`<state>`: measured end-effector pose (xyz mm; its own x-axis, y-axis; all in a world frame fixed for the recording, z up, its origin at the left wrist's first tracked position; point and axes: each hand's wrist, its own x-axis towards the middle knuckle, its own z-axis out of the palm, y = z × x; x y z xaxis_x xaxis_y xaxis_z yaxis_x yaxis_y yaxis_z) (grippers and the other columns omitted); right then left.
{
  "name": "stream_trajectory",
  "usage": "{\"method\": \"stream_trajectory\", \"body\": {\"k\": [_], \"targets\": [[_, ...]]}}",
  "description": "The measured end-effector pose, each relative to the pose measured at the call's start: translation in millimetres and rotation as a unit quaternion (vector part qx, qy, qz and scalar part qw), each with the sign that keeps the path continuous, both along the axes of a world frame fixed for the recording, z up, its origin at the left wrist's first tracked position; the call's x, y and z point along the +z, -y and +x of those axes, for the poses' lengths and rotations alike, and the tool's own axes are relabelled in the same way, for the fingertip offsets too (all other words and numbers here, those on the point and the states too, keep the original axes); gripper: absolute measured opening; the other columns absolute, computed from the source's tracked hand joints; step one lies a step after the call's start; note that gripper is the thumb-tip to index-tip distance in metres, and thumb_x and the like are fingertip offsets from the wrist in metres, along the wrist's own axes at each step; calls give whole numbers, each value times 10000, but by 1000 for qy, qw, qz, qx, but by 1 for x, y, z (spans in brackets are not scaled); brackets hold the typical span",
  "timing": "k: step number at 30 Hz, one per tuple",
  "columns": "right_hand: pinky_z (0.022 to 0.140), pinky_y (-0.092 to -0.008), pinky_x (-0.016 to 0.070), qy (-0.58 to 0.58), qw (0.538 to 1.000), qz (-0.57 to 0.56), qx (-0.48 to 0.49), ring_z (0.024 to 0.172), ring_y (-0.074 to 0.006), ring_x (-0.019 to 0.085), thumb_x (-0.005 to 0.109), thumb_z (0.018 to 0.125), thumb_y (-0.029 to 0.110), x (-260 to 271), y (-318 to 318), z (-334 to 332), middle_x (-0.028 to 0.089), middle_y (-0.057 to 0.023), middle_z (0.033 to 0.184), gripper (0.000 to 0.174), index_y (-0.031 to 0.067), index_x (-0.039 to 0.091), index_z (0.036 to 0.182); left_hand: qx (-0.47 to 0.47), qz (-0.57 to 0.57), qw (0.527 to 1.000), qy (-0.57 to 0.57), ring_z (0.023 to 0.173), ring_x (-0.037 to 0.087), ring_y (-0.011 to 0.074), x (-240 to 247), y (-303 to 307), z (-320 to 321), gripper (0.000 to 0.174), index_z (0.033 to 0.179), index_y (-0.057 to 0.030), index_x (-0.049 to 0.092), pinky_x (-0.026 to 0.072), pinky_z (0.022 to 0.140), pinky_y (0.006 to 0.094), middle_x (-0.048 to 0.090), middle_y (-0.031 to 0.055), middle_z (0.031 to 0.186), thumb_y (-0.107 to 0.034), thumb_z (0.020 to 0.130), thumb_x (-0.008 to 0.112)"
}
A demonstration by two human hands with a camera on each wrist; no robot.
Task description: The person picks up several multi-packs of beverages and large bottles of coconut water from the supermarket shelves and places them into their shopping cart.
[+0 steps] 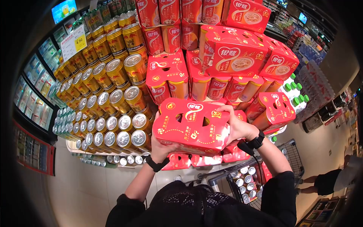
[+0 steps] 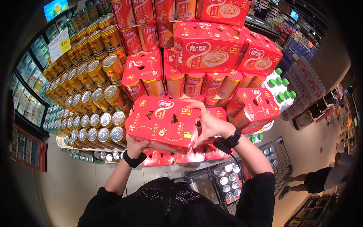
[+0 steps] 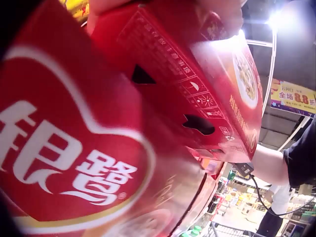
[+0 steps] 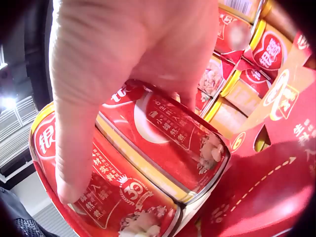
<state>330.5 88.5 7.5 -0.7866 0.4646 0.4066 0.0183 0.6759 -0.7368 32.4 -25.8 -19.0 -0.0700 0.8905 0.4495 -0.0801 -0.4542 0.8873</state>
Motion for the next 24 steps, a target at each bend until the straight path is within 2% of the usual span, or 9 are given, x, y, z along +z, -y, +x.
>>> {"method": "stream_trajectory", "body": {"k": [5, 11, 12, 15, 16, 19, 20, 22, 24], "targets": [[1114, -421, 313, 25, 999, 38, -22, 1356, -325, 342, 975, 463, 211, -1, -8, -4, 298, -207, 1421, 1167, 95, 208, 1334, 46, 33, 997, -55, 1233, 495, 198, -30, -9, -11, 1291, 1525, -19, 70, 451, 1023, 375, 403, 124, 1432, -353, 615, 922], [1172, -401, 227, -19, 999, -12, -30, 1456, -319, 204, 948, 495, 136, 2, 1, -6, 167, -228, 1557, 1270, 93, 145, 1477, 44, -25, 998, -48, 1305, 437, 214, -34, -2, -12, 1351, 1524, -4, 67, 396, 1078, 395, 354, 131, 1472, -388, 566, 938], [1188, -423, 178, -29, 998, -30, -46, 1478, -314, 140, 953, 499, 151, -9, 3, -2, 108, -219, 1586, 1385, 112, 36, 1536, 34, -37, 998, -49, 1332, 411, 218, -16, 2, -4, 1352, 1528, -11, 54, 387, 1084, 394, 320, 132, 1503, -475, 587, 907], [1190, -451, 153, -153, 967, -201, -45, 1481, -308, 130, 968, 486, 215, -24, 26, 4, 108, -198, 1590, 1451, 113, -20, 1544, 8, -40, 999, -14, 1369, 369, 227, -14, 0, -13, 1376, 1538, -35, 28, 361, 1104, 404, 262, 142, 1548, -660, 596, 813], [1189, -467, 127, -216, 941, -261, -15, 1485, -303, 109, 974, 469, 318, -28, 34, 3, 86, -184, 1598, 1496, 114, -46, 1544, -16, -54, 998, 32, 1401, 329, 236, -2, 6, -11, 1240, 1543, -46, 41, 305, 1138, 417, 227, 154, 1570, -798, 719, 583], [1186, -461, 100, -323, 868, -366, -94, 1485, -311, 81, 608, 704, 784, -22, 68, -11, 48, -180, 1604, 1252, 107, -23, 1547, 12, -54, 992, 112, 1392, 345, 268, 14, -6, -11, 974, 1549, -90, 105, 302, 1135, 440, 279, 157, 1539, -753, 882, 355], [1185, -462, 96, -291, 883, -345, -128, 1485, -310, 76, 502, 719, 820, -22, 72, -18, 47, -176, 1605, 1212, 99, -12, 1547, -10, -54, 992, 111, 1391, 348, 248, 15, -10, -14, 808, 1544, -91, 151, 296, 1137, 425, 303, 132, 1533, -650, 971, 260], [1183, -463, 87, -224, 908, -295, -198, 1485, -307, 67, 291, 751, 893, -21, 78, -28, 44, -169, 1606, 1171, 82, 10, 1547, -28, -92, 987, 125, 1408, 321, 242, 21, -20, -10, 799, 1540, -73, 150, 278, 1149, 410, 289, 130, 1546, -632, 979, 254], [1181, -463, 80, -220, 916, -265, -206, 1484, -294, 59, 210, 765, 890, -28, 78, -36, 56, -158, 1605, 1153, 63, 22, 1545, -55, -149, 974, 161, 1409, 319, 234, 15, -26, -12, 705, 1536, -69, 168, 284, 1149, 388, 301, 114, 1544, -546, 1021, 237]]}}
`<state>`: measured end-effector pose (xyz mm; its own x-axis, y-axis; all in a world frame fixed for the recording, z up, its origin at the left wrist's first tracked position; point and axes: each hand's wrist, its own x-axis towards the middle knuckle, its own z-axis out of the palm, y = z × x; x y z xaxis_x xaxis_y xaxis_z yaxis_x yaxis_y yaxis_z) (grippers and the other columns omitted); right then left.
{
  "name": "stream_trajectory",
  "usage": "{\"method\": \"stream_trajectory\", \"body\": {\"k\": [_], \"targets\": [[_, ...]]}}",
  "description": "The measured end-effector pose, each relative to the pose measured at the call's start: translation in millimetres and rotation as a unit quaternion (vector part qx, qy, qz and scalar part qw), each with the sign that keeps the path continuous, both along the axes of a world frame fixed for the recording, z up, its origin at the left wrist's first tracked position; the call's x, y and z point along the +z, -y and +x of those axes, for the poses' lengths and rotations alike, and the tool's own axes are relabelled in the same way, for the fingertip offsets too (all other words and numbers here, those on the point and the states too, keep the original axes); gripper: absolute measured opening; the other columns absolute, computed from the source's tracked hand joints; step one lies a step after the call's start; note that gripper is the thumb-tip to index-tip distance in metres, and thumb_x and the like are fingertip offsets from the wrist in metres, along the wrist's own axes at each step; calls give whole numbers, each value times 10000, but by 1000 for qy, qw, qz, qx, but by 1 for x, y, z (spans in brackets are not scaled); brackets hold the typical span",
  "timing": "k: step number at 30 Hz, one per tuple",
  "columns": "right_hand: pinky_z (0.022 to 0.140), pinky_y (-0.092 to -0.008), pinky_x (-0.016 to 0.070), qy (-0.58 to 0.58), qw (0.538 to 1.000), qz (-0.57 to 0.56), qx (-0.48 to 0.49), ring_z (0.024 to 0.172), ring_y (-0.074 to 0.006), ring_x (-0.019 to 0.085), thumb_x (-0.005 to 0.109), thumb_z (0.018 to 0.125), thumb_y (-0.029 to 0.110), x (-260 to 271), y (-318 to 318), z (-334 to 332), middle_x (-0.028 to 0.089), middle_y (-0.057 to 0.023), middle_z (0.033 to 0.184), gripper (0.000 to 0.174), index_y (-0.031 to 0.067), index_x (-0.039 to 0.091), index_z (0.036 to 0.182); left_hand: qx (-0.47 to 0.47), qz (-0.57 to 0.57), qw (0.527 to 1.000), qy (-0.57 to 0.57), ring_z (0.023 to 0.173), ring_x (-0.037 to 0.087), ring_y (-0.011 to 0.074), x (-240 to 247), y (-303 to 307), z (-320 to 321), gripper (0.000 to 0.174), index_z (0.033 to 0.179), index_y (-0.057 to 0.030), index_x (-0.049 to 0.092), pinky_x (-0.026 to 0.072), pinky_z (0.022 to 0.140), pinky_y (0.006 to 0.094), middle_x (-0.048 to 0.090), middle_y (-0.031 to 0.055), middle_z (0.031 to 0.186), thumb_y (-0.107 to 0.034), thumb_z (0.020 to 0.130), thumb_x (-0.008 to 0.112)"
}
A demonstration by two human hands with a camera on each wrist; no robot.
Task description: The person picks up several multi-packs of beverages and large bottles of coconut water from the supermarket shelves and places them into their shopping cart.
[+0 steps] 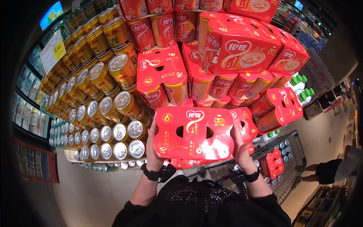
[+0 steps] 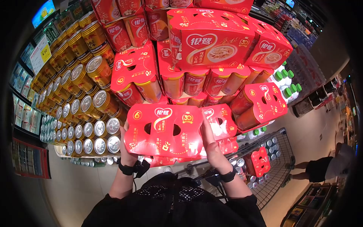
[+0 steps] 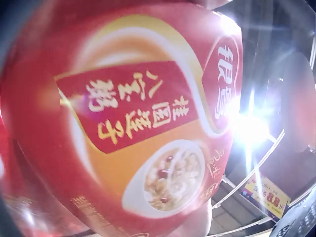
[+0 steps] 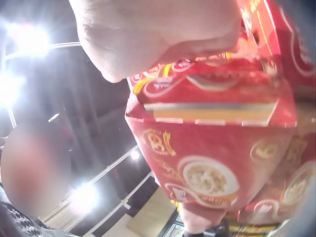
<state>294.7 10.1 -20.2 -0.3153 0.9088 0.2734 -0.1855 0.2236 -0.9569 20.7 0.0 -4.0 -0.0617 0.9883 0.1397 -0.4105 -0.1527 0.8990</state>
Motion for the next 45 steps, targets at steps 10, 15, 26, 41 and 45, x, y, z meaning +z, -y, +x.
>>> {"method": "stream_trajectory", "body": {"k": [10, 15, 26, 41, 45], "targets": [[1155, -430, 230, -138, 989, -34, -38, 1430, -272, 246, 312, 867, 785, -27, 0, -32, 183, -138, 1569, 1039, 79, -51, 1538, 14, 4, 996, 87, 1143, 569, 211, -16, 3, -2, 478, 1373, -64, 422, 461, 985, 372, 560, 88, 1281, -396, 1040, 330], [1169, -423, 143, -156, 986, -25, -58, 1449, -268, 180, 348, 854, 771, -5, 30, -29, 161, -166, 1562, 1061, 21, 25, 1531, -28, -11, 997, 67, 1238, 502, 239, 1, 25, -7, 567, 1469, -58, 287, 435, 1022, 389, 465, 122, 1389, -377, 1010, 383], [1161, -490, 228, -271, 938, 4, -218, 1454, -287, 180, 607, 707, 768, 24, 153, 34, 78, -131, 1585, 1234, 115, -29, 1539, -252, -27, 966, 53, 1188, 545, 285, 30, 54, 71, 587, 1461, -63, 291, 489, 965, 434, 464, 149, 1373, -411, 996, 371], [1011, -374, 461, -273, 814, -19, -512, 1212, -193, 546, 392, 958, 578, -101, 285, 255, 528, -115, 1350, 690, 74, 350, 1426, -548, -47, 834, -50, 1252, 515, 204, -50, 65, 405, 542, 1460, -54, 336, 436, 1031, 356, 481, 105, 1406, -384, 1030, 341], [1024, -376, 444, -335, 788, -88, -508, 1203, -198, 555, 380, 983, 525, -147, 277, 279, 548, -106, 1322, 602, 69, 407, 1376, -556, -92, 823, -69, 1284, 475, 182, -131, 49, 437, 544, 1475, -39, 315, 388, 1060, 321, 444, 107, 1435, -354, 1031, 322]]}}
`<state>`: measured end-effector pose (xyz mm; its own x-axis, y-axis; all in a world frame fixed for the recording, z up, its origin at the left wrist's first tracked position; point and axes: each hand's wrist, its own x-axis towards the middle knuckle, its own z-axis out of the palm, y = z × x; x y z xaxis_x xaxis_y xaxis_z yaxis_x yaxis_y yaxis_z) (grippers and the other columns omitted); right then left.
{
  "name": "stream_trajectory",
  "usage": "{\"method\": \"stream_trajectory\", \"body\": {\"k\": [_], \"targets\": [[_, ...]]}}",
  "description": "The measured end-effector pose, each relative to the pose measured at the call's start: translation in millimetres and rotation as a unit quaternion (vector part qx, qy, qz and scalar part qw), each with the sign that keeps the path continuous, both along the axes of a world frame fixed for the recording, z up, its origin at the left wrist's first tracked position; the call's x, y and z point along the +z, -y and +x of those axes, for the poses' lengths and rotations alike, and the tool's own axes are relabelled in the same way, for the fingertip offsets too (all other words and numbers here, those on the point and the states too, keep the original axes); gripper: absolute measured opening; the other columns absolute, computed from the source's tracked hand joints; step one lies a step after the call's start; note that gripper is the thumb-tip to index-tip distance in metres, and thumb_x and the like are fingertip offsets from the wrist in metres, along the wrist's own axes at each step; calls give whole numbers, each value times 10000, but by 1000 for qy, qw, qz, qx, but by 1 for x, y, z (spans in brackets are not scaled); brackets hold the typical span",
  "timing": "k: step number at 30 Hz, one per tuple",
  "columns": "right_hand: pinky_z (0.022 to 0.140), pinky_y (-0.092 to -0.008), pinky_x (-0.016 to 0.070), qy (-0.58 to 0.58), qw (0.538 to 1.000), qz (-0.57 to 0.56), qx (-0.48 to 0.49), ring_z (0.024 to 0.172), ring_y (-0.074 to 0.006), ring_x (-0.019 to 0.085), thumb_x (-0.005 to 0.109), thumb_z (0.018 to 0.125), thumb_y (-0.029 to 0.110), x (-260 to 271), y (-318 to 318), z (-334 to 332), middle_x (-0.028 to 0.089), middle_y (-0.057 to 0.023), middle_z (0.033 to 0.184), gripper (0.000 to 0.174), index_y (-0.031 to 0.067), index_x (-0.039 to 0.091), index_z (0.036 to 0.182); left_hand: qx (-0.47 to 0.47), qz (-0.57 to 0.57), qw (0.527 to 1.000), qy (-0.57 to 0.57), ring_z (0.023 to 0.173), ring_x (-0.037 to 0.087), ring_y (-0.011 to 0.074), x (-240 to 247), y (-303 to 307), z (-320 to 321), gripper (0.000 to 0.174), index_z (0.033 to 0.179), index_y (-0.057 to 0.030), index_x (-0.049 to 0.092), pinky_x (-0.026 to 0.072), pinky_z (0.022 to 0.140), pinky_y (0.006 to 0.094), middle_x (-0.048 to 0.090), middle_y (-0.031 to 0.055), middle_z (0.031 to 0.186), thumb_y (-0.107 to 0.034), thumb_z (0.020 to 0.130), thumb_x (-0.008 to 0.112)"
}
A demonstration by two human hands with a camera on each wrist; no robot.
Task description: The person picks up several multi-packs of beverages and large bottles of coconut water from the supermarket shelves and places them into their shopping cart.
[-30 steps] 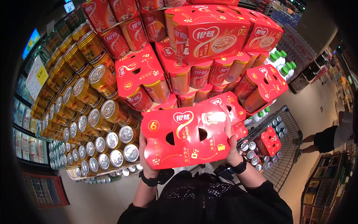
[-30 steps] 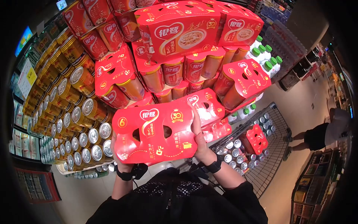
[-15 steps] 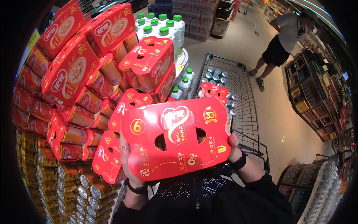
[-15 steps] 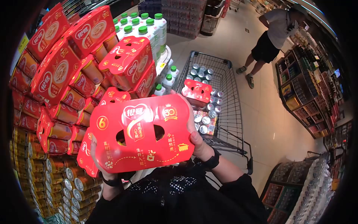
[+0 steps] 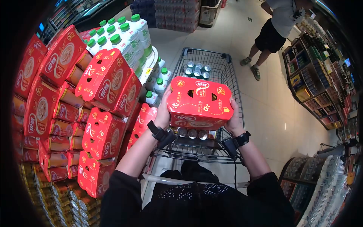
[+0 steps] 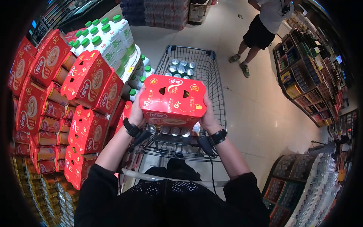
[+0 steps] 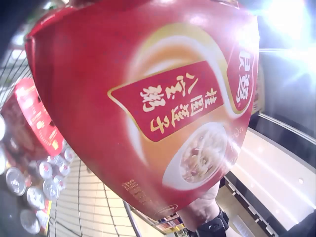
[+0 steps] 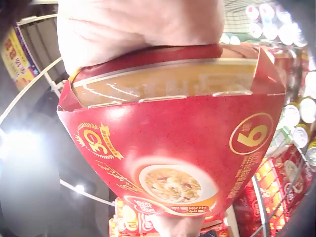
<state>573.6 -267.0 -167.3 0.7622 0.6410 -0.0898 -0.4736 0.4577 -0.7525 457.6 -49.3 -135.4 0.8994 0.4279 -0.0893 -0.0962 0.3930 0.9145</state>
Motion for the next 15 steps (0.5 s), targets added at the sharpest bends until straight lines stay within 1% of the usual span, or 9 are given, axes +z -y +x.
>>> {"method": "stream_trajectory", "body": {"k": [2, 3, 6, 7, 8, 10, 11, 14, 15], "targets": [[1025, -379, 443, -57, 998, -22, 18, 1206, -200, 553, 385, 982, 522, -44, -1, 3, 549, -105, 1323, 602, 70, 409, 1378, -28, -18, 999, -17, 1280, 486, 187, -21, 3, 2, 544, 1482, -50, 305, 397, 1058, 326, 463, 107, 1424, -355, 1031, 325], [1029, -382, 441, -83, 996, -24, 38, 1215, -211, 551, 396, 981, 513, -76, -4, 4, 546, -110, 1331, 597, 68, 410, 1378, -2, -72, 996, -56, 1250, 524, 202, -40, 1, -2, 541, 1484, -74, 300, 431, 1038, 346, 497, 112, 1398, -361, 1028, 349], [1032, -393, 442, -125, 991, -24, 41, 1220, -223, 551, 405, 980, 503, -100, -11, -5, 544, -119, 1339, 592, 75, 398, 1389, 12, -126, 982, -144, 1186, 582, 223, -81, -4, -6, 518, 1426, -98, 389, 487, 986, 367, 561, 106, 1340, -414, 1016, 402], [1032, -406, 445, -170, 983, -28, 63, 1226, -232, 548, 411, 980, 482, -125, -12, -4, 538, -121, 1345, 582, 91, 375, 1408, 11, -140, 979, -151, 1170, 596, 232, -98, -9, -7, 516, 1414, -107, 405, 503, 966, 377, 571, 115, 1329, -425, 1008, 420], [1033, -410, 444, -171, 983, -35, 61, 1226, -232, 547, 414, 980, 475, -149, -12, -5, 537, -120, 1346, 578, 93, 371, 1412, 17, -143, 975, -169, 1171, 595, 231, -114, -11, -9, 518, 1420, -111, 401, 501, 968, 375, 569, 116, 1331, -423, 1007, 425], [1035, -418, 443, -176, 982, -46, 58, 1228, -232, 546, 421, 979, 460, -161, -16, -9, 536, -117, 1347, 571, 99, 363, 1419, 31, -149, 966, -207, 1173, 592, 229, -122, -8, -12, 522, 1430, -119, 393, 498, 972, 371, 566, 117, 1335, -419, 1005, 436], [1037, -420, 441, -183, 980, -47, 60, 1247, -237, 530, 427, 981, 436, -166, -16, -10, 514, -114, 1373, 545, 120, 367, 1421, 40, -141, 966, -212, 1180, 587, 222, -125, -8, -13, 496, 1445, -125, 381, 494, 978, 365, 561, 117, 1340, -363, 1013, 434], [1040, -415, 439, -213, 975, -55, 38, 1264, -232, 508, 439, 990, 410, -170, -22, -11, 499, -107, 1376, 499, 144, 377, 1408, 47, -134, 968, -206, 1186, 583, 215, -158, -18, -18, 461, 1453, -125, 372, 490, 985, 363, 557, 112, 1343, -285, 1022, 412], [1037, -413, 441, -212, 976, -50, 30, 1266, -232, 501, 441, 993, 405, -173, -24, -13, 490, -102, 1373, 485, 153, 377, 1402, 53, -161, 964, -206, 1187, 582, 218, -162, -21, -19, 439, 1448, -123, 377, 490, 987, 361, 555, 116, 1342, -217, 1019, 391]]}}
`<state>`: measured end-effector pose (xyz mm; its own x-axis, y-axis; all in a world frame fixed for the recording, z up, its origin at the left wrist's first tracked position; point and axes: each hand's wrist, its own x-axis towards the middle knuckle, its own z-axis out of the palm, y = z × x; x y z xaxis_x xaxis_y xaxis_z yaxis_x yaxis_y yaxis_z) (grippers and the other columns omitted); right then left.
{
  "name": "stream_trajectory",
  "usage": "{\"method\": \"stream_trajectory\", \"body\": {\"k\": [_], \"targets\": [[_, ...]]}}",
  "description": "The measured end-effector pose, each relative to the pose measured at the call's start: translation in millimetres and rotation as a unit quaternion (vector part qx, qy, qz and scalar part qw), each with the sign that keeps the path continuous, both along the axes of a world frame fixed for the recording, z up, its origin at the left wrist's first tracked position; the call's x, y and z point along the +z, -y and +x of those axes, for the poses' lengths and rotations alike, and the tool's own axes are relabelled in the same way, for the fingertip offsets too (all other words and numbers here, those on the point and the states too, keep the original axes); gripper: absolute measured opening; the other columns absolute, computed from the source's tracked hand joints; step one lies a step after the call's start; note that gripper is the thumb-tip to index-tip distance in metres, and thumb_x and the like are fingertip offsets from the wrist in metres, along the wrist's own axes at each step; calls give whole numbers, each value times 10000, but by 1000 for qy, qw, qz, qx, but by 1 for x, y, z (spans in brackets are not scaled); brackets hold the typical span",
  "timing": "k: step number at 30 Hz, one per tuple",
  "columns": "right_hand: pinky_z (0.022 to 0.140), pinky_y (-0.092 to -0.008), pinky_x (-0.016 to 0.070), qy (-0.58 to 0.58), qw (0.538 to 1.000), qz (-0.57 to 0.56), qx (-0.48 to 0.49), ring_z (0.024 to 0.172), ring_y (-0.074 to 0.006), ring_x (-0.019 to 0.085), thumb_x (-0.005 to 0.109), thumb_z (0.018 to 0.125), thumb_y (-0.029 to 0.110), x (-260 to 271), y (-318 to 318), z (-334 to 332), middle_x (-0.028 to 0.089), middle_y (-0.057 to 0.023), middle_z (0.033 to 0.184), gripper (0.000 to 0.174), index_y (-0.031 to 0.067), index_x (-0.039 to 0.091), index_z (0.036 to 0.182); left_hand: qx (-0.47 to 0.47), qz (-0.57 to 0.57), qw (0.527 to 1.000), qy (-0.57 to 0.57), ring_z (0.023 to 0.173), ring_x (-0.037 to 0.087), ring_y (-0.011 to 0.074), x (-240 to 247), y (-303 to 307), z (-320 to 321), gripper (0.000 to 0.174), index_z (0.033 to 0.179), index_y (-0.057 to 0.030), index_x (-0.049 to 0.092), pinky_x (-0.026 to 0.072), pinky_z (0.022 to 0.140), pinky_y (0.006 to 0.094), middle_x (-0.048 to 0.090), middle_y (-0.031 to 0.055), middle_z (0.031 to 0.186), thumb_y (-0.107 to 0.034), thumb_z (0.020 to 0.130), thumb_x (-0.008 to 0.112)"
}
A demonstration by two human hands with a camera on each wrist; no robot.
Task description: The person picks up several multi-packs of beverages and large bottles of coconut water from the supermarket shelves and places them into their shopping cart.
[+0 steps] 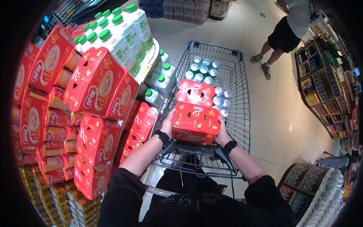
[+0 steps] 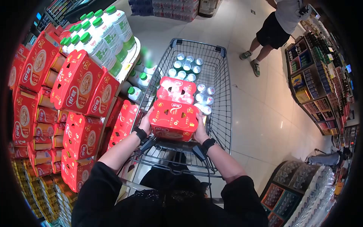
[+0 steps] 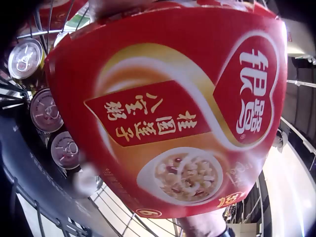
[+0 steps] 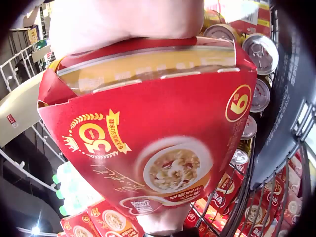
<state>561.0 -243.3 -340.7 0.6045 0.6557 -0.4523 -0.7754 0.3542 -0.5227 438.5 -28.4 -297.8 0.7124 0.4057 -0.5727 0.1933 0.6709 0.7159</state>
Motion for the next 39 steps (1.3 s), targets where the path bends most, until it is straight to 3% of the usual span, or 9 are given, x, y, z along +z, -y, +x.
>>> {"method": "stream_trajectory", "body": {"k": [5, 10, 18, 24, 27, 31, 35, 36, 39], "targets": [[1017, -371, 454, 65, 998, -5, -13, 1233, -221, 498, 433, 1001, 393, -14, -15, -7, 446, -112, 1346, 448, 161, 340, 1372, 63, -6, 998, 5, 1172, 592, 246, -49, -18, -9, 441, 1432, -80, 388, 499, 980, 388, 564, 146, 1324, -151, 997, 373], [1006, -349, 440, 109, 994, -24, -15, 1220, -200, 488, 404, 1012, 343, -28, -22, -27, 426, -121, 1327, 461, 151, 279, 1412, 74, 20, 997, -30, 1176, 591, 256, -39, -23, -11, 438, 1397, -32, 430, 493, 985, 398, 567, 159, 1318, -117, 969, 395], [1104, -366, 291, 182, 981, -66, 4, 1310, -225, 354, 436, 1003, 349, -61, -17, -37, 340, -121, 1395, 500, 102, 277, 1408, 29, 69, 997, -9, 1185, 575, 211, -68, -36, -22, 467, 1388, -1, 472, 446, 1015, 325, 563, 127, 1336, -109, 934, 460], [1144, -369, 217, 290, 950, -114, 35, 1358, -247, 304, 437, 994, 284, -56, -10, -32, 344, -140, 1426, 486, 92, 274, 1410, 2, 126, 992, -18, 1116, 593, 171, -78, -38, -30, 348, 1311, -28, 536, 459, 978, 300, 615, 102, 1235, -126, 977, 507], [1137, -359, 222, 321, 936, -132, 67, 1348, -249, 320, 444, 983, 247, -58, -4, -28, 372, -142, 1407, 437, 77, 329, 1370, -77, 245, 963, -88, 1065, 599, 151, -70, -36, -31, 246, 1215, -44, 576, 477, 937, 294, 638, 83, 1166, -98, 983, 517], [1128, -346, 229, 365, 912, -148, 112, 1334, -251, 342, 453, 970, 197, -59, -1, -24, 410, -144, 1382, 378, 58, 402, 1317, -32, 155, 981, -111, 1001, 616, 151, -71, -35, -28, 190, 1141, -40, 589, 492, 888, 286, 659, 80, 1092, -52, 983, 485], [1055, -310, 329, 270, 948, -114, 125, 1230, -208, 427, 535, 943, 172, -68, -4, -18, 446, -102, 1323, 366, 73, 438, 1282, -84, 177, 950, -246, 969, 608, 135, -33, -31, -17, 346, 1184, -84, 575, 487, 821, 334, 656, 29, 1069, -361, 1020, 448], [977, -293, 406, 256, 949, -117, 141, 1176, -190, 469, 576, 935, 186, -65, -3, -14, 459, -86, 1298, 387, 88, 439, 1284, -84, 178, 955, -223, 1001, 603, 158, -29, -29, -18, 494, 1243, -59, 545, 477, 859, 366, 643, 46, 1132, -474, 1010, 413], [935, -292, 439, 201, 949, -145, 195, 1168, -187, 473, 607, 939, 235, -57, -5, -7, 459, -109, 1290, 423, 118, 427, 1304, -156, 106, 968, -167, 1057, 627, 206, -44, -37, -14, 524, 1334, -18, 468, 508, 926, 375, 585, 119, 1276, -410, 991, 518]]}}
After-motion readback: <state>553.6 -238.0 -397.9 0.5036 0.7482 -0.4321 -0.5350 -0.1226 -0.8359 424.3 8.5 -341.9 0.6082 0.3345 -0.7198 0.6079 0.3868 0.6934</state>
